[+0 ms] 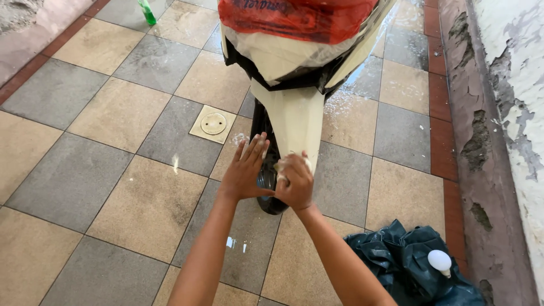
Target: Scrubbing and cleaning the exterior parts of a scooter using a sponge and soapy water.
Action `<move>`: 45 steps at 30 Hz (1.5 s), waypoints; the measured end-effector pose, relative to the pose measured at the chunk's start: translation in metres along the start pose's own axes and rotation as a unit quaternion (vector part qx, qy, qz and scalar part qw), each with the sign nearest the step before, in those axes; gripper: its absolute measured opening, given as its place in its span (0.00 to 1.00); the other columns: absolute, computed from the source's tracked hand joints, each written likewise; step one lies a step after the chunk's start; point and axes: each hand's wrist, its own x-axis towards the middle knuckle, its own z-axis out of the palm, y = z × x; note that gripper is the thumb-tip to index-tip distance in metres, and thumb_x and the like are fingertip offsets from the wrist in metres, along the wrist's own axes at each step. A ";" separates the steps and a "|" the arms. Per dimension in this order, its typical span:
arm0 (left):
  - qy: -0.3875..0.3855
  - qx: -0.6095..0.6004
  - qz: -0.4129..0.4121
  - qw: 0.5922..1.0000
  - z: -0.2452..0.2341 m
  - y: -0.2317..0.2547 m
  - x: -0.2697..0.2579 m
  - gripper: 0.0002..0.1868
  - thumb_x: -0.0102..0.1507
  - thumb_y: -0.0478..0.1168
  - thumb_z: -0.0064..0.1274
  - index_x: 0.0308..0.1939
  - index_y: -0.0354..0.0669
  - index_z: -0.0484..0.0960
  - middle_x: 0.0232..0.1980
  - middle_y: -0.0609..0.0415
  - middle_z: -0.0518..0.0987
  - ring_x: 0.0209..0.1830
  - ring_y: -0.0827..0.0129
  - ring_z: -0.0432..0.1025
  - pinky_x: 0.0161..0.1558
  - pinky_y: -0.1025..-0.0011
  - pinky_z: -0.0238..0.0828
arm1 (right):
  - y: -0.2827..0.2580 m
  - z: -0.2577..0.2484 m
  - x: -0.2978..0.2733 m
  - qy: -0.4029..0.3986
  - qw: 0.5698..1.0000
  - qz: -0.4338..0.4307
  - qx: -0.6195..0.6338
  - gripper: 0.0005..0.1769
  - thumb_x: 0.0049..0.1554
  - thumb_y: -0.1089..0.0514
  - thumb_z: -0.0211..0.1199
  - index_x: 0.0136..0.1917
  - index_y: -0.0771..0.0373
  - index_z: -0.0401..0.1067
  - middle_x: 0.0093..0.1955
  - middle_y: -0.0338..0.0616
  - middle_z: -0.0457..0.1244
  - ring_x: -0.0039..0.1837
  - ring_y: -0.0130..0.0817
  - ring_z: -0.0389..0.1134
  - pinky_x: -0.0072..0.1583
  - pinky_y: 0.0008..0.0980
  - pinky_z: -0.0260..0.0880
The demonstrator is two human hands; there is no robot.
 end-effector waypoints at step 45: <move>-0.172 -0.108 -0.151 0.968 -0.169 0.087 -0.008 0.41 0.66 0.50 0.52 0.78 0.47 0.51 0.83 0.48 0.45 0.82 0.55 0.42 0.76 0.46 0.41 | 0.002 -0.053 0.113 -0.337 0.881 -0.050 -0.328 0.40 0.52 0.71 0.52 0.78 0.75 0.55 0.83 0.64 0.42 0.84 0.60 0.37 0.78 0.52 0.43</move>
